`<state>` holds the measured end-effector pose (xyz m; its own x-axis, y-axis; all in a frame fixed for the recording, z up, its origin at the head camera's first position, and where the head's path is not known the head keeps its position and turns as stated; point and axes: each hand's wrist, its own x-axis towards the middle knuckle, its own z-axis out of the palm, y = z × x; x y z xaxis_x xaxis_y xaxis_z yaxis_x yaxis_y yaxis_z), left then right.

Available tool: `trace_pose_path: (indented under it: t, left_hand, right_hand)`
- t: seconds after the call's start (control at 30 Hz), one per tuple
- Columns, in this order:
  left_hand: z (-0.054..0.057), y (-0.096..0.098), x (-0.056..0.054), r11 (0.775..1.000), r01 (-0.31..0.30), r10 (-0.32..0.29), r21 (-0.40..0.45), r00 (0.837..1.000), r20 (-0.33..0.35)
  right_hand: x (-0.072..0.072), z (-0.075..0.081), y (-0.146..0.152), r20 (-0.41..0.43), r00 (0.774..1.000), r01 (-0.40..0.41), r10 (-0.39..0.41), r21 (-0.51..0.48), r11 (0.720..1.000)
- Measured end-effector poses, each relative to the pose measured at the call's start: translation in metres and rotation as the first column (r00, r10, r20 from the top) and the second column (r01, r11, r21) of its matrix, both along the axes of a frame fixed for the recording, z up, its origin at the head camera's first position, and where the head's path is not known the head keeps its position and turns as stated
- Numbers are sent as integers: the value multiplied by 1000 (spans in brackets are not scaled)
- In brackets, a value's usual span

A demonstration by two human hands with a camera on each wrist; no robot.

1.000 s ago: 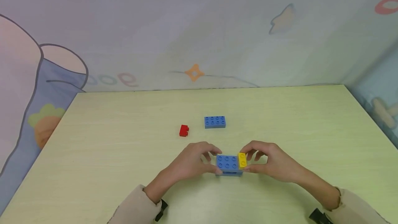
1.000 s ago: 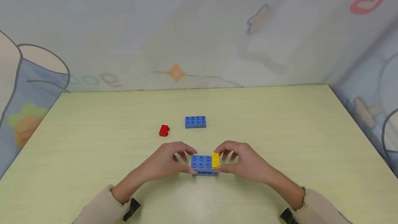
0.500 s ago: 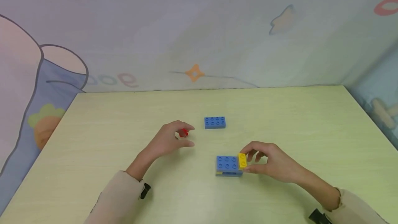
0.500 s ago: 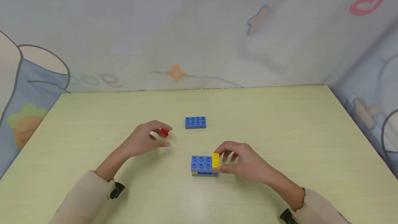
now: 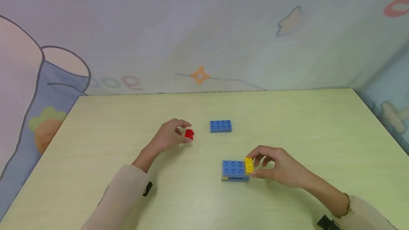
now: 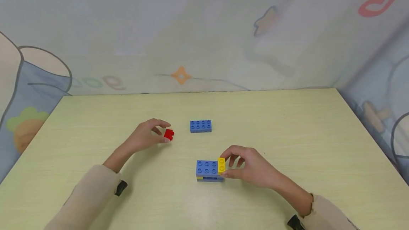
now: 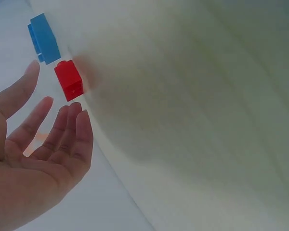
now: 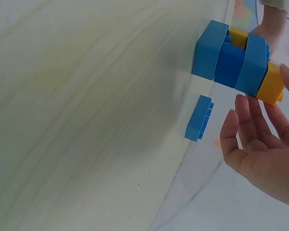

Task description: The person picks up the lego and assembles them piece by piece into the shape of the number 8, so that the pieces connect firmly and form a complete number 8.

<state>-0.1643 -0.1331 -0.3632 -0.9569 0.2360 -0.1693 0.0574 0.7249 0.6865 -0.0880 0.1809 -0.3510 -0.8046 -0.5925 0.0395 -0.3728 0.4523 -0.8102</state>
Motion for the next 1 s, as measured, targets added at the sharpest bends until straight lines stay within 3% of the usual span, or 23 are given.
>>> trace_pose_path:
  t: [0.37,1.0]
  left_hand:
    - [-8,6,-5,996,45,-49,-73,998,-48]
    - [-8,7,-5,991,78,-86,-112,994,-68]
  right_hand:
    - [0,1,1,-24,1000,-10,9,-22,1000]
    - [-1,0,1,-3,1000,-3,3,-7,1000]
